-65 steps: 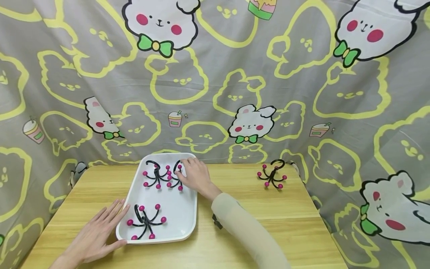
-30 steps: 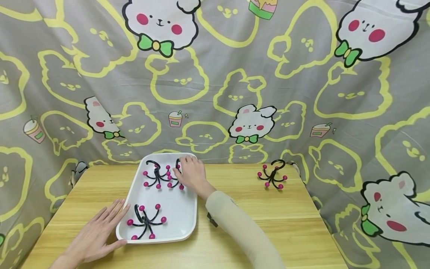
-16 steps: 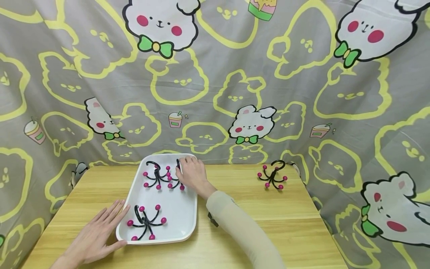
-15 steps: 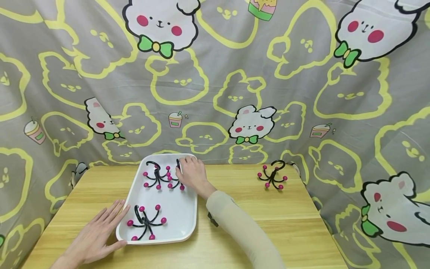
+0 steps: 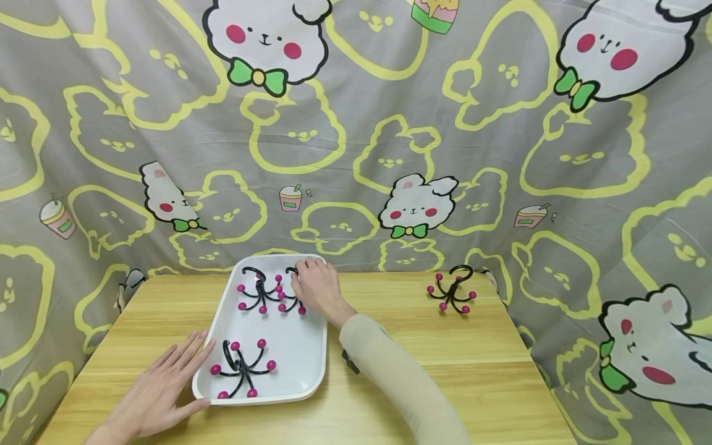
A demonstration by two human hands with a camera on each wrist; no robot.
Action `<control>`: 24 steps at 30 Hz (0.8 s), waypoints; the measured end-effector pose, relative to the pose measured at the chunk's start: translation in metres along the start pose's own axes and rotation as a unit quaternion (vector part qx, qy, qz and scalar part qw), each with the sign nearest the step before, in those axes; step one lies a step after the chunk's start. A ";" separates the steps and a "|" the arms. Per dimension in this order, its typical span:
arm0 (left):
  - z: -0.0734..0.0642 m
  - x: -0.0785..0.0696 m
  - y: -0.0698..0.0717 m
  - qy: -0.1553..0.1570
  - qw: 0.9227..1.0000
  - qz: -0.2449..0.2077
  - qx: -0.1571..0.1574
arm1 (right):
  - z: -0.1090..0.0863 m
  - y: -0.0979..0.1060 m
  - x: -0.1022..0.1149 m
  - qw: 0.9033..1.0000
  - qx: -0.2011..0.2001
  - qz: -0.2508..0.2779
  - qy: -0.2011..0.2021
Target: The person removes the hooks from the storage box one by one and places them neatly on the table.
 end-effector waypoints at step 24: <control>0.001 0.000 0.001 0.000 1.000 0.000 0.003 | 0.003 0.001 0.000 0.999 0.032 0.011 0.017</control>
Point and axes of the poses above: each hand's wrist, its own z-axis towards the middle knuckle, its own y-axis out of the back of the hand, x = y × z, the point moved 7 cm from there along z, towards the middle knuckle, and after that the axes turned 8 degrees about z, right-handed, at the moved point
